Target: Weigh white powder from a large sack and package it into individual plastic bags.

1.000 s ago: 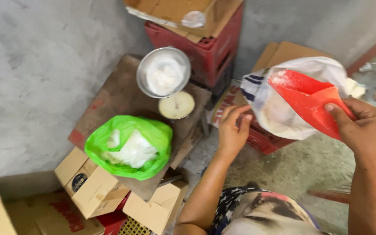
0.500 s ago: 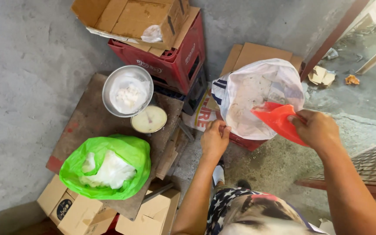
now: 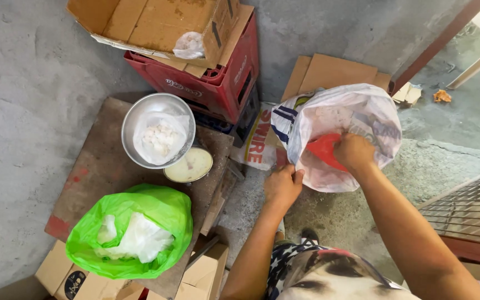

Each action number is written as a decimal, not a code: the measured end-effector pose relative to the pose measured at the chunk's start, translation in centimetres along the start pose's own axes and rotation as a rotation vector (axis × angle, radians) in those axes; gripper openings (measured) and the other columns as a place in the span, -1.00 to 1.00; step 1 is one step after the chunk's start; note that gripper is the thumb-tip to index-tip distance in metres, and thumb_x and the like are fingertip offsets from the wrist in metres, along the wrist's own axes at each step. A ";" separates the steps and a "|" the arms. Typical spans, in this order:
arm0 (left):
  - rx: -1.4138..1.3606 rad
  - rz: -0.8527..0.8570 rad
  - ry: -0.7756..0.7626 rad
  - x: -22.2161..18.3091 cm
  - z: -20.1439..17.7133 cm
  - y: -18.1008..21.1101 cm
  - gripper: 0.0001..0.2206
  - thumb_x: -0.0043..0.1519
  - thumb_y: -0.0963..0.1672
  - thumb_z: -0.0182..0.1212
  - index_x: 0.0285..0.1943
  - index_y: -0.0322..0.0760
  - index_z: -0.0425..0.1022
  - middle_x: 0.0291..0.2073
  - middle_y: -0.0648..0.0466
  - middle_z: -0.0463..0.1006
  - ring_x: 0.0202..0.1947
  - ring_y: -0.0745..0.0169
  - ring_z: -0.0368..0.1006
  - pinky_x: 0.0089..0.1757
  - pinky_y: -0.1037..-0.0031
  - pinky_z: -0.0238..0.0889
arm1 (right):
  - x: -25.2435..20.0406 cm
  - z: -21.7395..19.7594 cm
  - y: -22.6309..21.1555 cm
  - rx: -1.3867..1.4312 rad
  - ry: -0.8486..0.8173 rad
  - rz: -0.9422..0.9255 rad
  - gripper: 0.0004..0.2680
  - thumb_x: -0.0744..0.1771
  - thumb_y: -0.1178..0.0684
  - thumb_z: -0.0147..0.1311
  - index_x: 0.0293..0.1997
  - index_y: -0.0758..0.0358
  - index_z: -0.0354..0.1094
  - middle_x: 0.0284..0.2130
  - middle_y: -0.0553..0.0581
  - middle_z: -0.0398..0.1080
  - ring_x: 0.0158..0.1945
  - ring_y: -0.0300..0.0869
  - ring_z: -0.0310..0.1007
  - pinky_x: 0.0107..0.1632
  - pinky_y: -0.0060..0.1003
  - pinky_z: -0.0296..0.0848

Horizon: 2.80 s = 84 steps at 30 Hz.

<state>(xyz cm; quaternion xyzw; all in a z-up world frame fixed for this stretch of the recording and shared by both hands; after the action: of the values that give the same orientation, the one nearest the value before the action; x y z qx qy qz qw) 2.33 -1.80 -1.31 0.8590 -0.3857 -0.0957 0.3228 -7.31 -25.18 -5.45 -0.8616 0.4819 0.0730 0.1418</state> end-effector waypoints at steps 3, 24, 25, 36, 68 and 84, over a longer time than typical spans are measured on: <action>-0.043 0.001 -0.025 0.1 -0.1 -0.3 -0.73 0.25 0.01 0.24 -0.32 -0.26 0.51 -0.32 -0.11 0.61 -0.33 -0.25 0.54 -0.28 0.02 0.37 | -0.1 -1.0 -0.6 -0.031 0.021 -0.073 -0.73 0.33 -0.10 0.04 -0.05 0.24 0.56 -0.13 0.36 0.57 -0.03 0.17 0.58 0.04 0.02 0.52; -0.237 0.132 0.024 0.4 -1.3 -0.3 -0.78 0.22 -0.07 0.29 -0.39 -0.27 0.45 -0.39 -0.10 0.56 -0.37 -0.25 0.50 -0.32 0.04 0.33 | -5.0 -3.5 -1.3 -0.201 -0.049 -0.100 -0.77 0.34 -0.18 0.03 -0.13 0.07 0.56 -0.30 0.23 0.59 -0.20 0.08 0.62 -0.12 -0.01 0.57; -0.225 0.126 0.033 0.2 -1.4 -0.2 -0.78 0.20 -0.07 0.30 -0.40 -0.27 0.45 -0.39 -0.10 0.57 -0.37 -0.26 0.50 -0.33 0.03 0.32 | -4.9 -3.6 -1.5 -0.190 -0.053 -0.094 -0.76 0.34 -0.18 0.03 -0.13 0.08 0.56 -0.30 0.24 0.59 -0.20 0.09 0.62 -0.11 0.00 0.56; -0.239 0.134 0.027 0.3 -0.8 -0.6 -0.77 0.22 -0.06 0.28 -0.39 -0.27 0.44 -0.40 -0.09 0.55 -0.37 -0.24 0.49 -0.32 0.05 0.32 | -4.3 -4.4 -0.1 -0.191 -0.033 -0.113 -0.73 0.36 -0.23 0.02 -0.06 0.05 0.55 -0.29 0.23 0.58 -0.19 0.08 0.62 -0.11 -0.01 0.56; -0.175 0.044 0.170 -2.3 -3.9 2.7 -0.81 0.21 -0.05 0.33 -0.31 -0.24 0.57 -0.34 -0.02 0.61 -0.32 -0.13 0.55 -0.28 0.16 0.38 | -16.1 -7.0 4.7 0.344 0.389 -0.193 -0.73 0.33 -0.24 0.19 0.01 0.05 0.57 -0.51 0.23 0.50 -0.38 0.10 0.56 -0.23 -0.05 0.53; -0.308 0.006 0.517 -10.2 -13.0 5.0 -0.91 0.24 -0.15 0.32 -0.23 -0.31 0.59 -0.32 -0.02 0.61 -0.37 0.04 0.56 -0.30 0.34 0.40 | -21.7 -13.2 1.4 0.379 0.465 -0.468 -0.75 0.36 -0.16 0.27 0.08 0.07 0.59 -0.42 0.21 0.54 -0.42 -0.06 0.57 -0.21 -0.20 0.51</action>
<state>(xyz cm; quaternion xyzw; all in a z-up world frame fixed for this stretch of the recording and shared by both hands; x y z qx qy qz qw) -2.27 9.36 11.02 0.7947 -0.2744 0.0699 0.5369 -19.98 -12.47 12.54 -0.9004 0.2964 -0.2493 0.1980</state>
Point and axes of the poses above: each hand's wrist, its own x-axis towards the middle knuckle, its own z-axis out of the palm, y = z × x, the point moved 2 cm from there along x, towards the middle knuckle
